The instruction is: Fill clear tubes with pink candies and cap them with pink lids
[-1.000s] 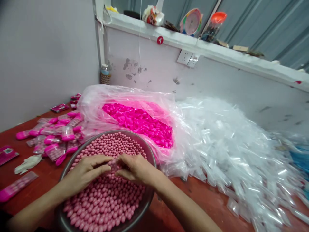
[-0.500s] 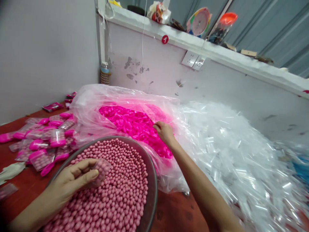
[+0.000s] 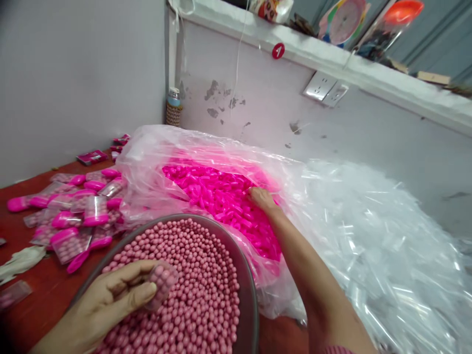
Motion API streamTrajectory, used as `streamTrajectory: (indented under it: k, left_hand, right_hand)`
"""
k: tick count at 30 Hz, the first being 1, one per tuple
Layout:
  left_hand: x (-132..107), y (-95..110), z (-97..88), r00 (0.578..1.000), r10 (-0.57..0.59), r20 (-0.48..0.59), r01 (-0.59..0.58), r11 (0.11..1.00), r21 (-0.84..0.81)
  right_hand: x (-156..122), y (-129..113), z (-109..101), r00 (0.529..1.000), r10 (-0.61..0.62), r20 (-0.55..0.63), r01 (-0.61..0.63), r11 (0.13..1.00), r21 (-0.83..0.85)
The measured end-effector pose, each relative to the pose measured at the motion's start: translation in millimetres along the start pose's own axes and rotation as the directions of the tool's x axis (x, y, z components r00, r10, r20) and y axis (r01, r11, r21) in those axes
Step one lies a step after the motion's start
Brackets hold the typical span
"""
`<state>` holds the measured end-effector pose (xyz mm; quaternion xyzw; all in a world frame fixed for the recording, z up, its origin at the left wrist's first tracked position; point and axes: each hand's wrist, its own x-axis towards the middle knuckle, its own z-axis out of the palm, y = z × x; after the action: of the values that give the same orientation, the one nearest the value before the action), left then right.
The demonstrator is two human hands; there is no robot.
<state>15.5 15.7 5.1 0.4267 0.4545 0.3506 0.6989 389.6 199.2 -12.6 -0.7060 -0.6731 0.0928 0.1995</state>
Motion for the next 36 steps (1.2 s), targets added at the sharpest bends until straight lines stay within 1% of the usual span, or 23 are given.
streamTrajectory:
  k: [2, 5, 7, 10, 11, 12, 14, 15, 16, 18, 19, 21, 24, 26, 28, 29, 30, 31, 32, 33, 34, 35, 36]
  left_hand:
    - [1.1, -3.0, -1.7, 1.000, 0.002, 0.024, -0.001, 1.000, -0.017]
    - [3.7, -7.2, -5.4, 0.997, 0.032, 0.076, -0.030, 0.999, -0.026]
    - [4.2, -6.9, -6.9, 0.993, 0.055, 0.102, -0.053, 0.998, -0.028]
    - [2.3, -0.9, -6.7, 0.989, 0.089, 0.117, -0.081, 0.994, -0.071]
    - [1.2, 1.7, -6.0, 0.988, 0.098, 0.119, -0.087, 0.991, -0.099]
    - [0.1, 4.1, -5.2, 0.987, 0.108, 0.122, -0.092, 0.987, -0.132]
    - [-1.9, 8.0, -3.3, 0.981, 0.131, 0.140, -0.101, 0.974, -0.205]
    - [-2.7, 9.2, -2.4, 0.979, 0.138, 0.152, -0.099, 0.966, -0.238]
    - [-3.4, 10.0, -1.7, 0.976, 0.141, 0.163, -0.093, 0.958, -0.270]
    - [-4.1, 10.3, -0.8, 0.972, 0.147, 0.183, -0.080, 0.940, -0.331]
    - [-4.3, 10.0, -0.9, 0.970, 0.152, 0.188, -0.076, 0.930, -0.359]
    - [-4.3, 8.6, -1.9, 0.969, 0.163, 0.187, -0.074, 0.910, -0.407]
    - [-3.8, 6.4, -4.7, 0.972, 0.148, 0.180, -0.052, 0.890, -0.453]
    - [-3.6, 5.5, -6.5, 0.972, 0.130, 0.197, -0.021, 0.879, -0.477]
    - [-3.6, 5.1, -7.6, 0.965, 0.121, 0.233, 0.011, 0.868, -0.497]
    - [-3.7, 5.0, -8.0, 0.960, 0.121, 0.254, 0.024, 0.864, -0.503]
    - [-3.9, 4.7, -8.3, 0.956, 0.124, 0.266, 0.029, 0.861, -0.508]
    - [-4.1, 4.4, -8.6, 0.954, 0.131, 0.270, 0.027, 0.858, -0.512]
    - [-4.2, 4.0, -8.8, 0.954, 0.138, 0.268, 0.020, 0.857, -0.515]
    - [-4.4, 3.5, -9.1, 0.955, 0.147, 0.256, 0.006, 0.857, -0.515]
    - [-4.5, 2.9, -9.3, 0.959, 0.159, 0.233, -0.018, 0.858, -0.513]
    - [-4.5, 2.3, -9.5, 0.964, 0.173, 0.200, -0.050, 0.862, -0.505]
    - [-4.6, 1.8, -9.7, 0.969, 0.190, 0.161, -0.088, 0.867, -0.491]
  right_hand:
    - [-2.1, -4.5, -8.9, 0.997, 0.082, -0.007, -0.082, 0.996, 0.033]
    - [-15.8, -22.4, -22.8, 0.980, 0.197, -0.021, -0.186, 0.952, 0.244]
    - [-34.2, -42.8, -28.4, 0.975, 0.222, 0.025, -0.213, 0.892, 0.398]
    - [-72.2, -83.4, -27.8, 0.975, 0.186, 0.118, -0.219, 0.776, 0.591]
    - [-86.1, -98.3, -25.3, 0.974, 0.165, 0.154, -0.226, 0.725, 0.651]
    - [-99.8, -113.1, -21.9, 0.970, 0.140, 0.201, -0.243, 0.649, 0.721]
    - [-125.6, -141.1, -13.0, 0.952, 0.077, 0.295, -0.299, 0.422, 0.856]
    - [-137.2, -153.7, -7.7, 0.947, 0.040, 0.318, -0.314, 0.321, 0.894]
    - [-147.6, -164.9, -2.2, 0.946, 0.006, 0.324, -0.316, 0.241, 0.918]
    - [-164.9, -182.7, 8.9, 0.952, -0.043, 0.302, -0.290, 0.176, 0.941]
    - [-171.8, -189.1, 14.1, 0.955, -0.059, 0.290, -0.277, 0.170, 0.946]
    - [-182.6, -197.8, 23.0, 0.957, -0.069, 0.280, -0.262, 0.197, 0.945]
    - [-194.1, -204.1, 30.8, 0.961, -0.068, 0.267, -0.237, 0.294, 0.926]
    - [-200.5, -207.1, 32.7, 0.983, -0.050, 0.175, -0.141, 0.395, 0.908]
    - [-206.7, -209.8, 33.0, 0.998, -0.058, -0.019, 0.048, 0.541, 0.840]
    - [-209.5, -210.9, 32.7, 0.986, -0.096, -0.136, 0.166, 0.620, 0.766]
    - [-212.1, -211.6, 32.0, 0.956, -0.168, -0.242, 0.290, 0.688, 0.665]
    - [-214.2, -211.9, 31.0, 0.910, -0.267, -0.316, 0.405, 0.732, 0.548]
    - [-215.8, -211.5, 29.7, 0.857, -0.375, -0.354, 0.505, 0.748, 0.430]
    - [-216.6, -210.3, 28.1, 0.804, -0.475, -0.358, 0.584, 0.743, 0.326]
    - [-216.6, -208.2, 26.2, 0.763, -0.552, -0.335, 0.637, 0.730, 0.247]
    - [-215.7, -205.2, 24.3, 0.747, -0.598, -0.291, 0.658, 0.727, 0.194]
    - [-214.1, -201.4, 22.3, 0.756, -0.611, -0.236, 0.650, 0.744, 0.155]
